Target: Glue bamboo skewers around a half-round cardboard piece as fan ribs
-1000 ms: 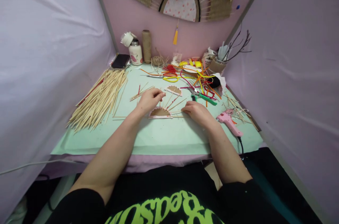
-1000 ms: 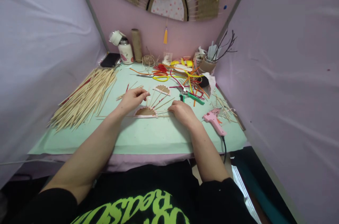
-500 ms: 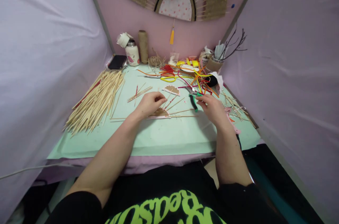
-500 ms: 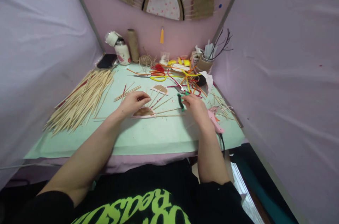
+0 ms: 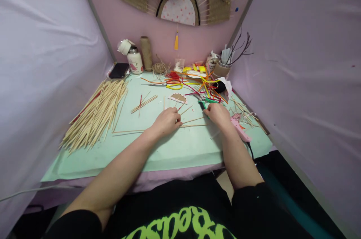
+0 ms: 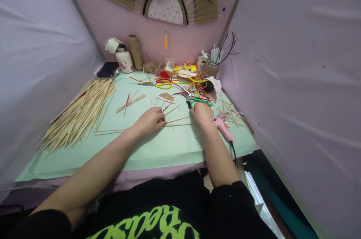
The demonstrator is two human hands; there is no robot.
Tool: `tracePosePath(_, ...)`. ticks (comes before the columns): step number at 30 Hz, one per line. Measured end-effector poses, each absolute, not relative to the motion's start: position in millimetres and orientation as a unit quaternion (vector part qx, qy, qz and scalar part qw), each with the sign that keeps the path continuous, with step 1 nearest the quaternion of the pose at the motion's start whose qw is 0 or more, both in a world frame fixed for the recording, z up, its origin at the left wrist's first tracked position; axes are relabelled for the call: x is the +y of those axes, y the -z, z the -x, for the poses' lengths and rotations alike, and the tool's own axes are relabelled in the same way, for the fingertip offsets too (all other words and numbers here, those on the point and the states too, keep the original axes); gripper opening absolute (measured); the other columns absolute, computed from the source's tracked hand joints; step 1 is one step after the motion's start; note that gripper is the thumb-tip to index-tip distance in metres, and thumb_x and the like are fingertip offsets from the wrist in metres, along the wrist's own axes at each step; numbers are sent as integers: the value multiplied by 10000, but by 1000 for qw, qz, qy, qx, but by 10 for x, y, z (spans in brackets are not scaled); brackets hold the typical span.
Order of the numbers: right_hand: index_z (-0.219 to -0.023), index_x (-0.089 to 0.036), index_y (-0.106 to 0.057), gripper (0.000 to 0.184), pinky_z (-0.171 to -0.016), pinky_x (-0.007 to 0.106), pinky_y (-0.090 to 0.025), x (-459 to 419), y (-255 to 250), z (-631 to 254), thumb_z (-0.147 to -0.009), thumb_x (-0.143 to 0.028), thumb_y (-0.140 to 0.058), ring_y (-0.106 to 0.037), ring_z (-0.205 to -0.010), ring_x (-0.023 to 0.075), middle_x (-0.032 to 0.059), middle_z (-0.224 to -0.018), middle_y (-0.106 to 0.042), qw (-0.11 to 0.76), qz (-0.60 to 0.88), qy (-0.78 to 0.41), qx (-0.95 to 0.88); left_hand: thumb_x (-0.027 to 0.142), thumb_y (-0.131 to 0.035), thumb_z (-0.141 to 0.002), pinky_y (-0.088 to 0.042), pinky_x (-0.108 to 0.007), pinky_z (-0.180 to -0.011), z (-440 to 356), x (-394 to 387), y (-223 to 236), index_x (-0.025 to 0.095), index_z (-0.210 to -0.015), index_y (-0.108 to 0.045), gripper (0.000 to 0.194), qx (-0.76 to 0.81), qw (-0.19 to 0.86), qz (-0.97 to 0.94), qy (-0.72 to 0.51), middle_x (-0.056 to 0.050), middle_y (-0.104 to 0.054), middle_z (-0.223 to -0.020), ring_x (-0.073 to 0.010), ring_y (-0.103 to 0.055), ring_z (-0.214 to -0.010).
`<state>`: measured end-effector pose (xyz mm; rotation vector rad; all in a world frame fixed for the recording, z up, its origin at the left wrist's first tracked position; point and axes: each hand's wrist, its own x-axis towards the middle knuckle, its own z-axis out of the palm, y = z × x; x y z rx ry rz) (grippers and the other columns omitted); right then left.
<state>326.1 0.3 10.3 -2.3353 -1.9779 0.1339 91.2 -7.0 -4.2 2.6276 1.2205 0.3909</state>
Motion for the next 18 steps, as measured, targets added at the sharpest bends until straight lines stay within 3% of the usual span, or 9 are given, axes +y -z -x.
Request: tracePosePath(18, -844, -187, -753, 239, -665, 288, -426, -19, -58, -3300, -881, -360, -593, -665, -849, 226, 127, -902, -736, 63, 769, -49, -634, 220, -543, -857, -459, -354, -794, -949, -46, 70, 161, -783, -743, 221, 426, 84, -893, -119, -106, -638, -863, -237, -588, -911)
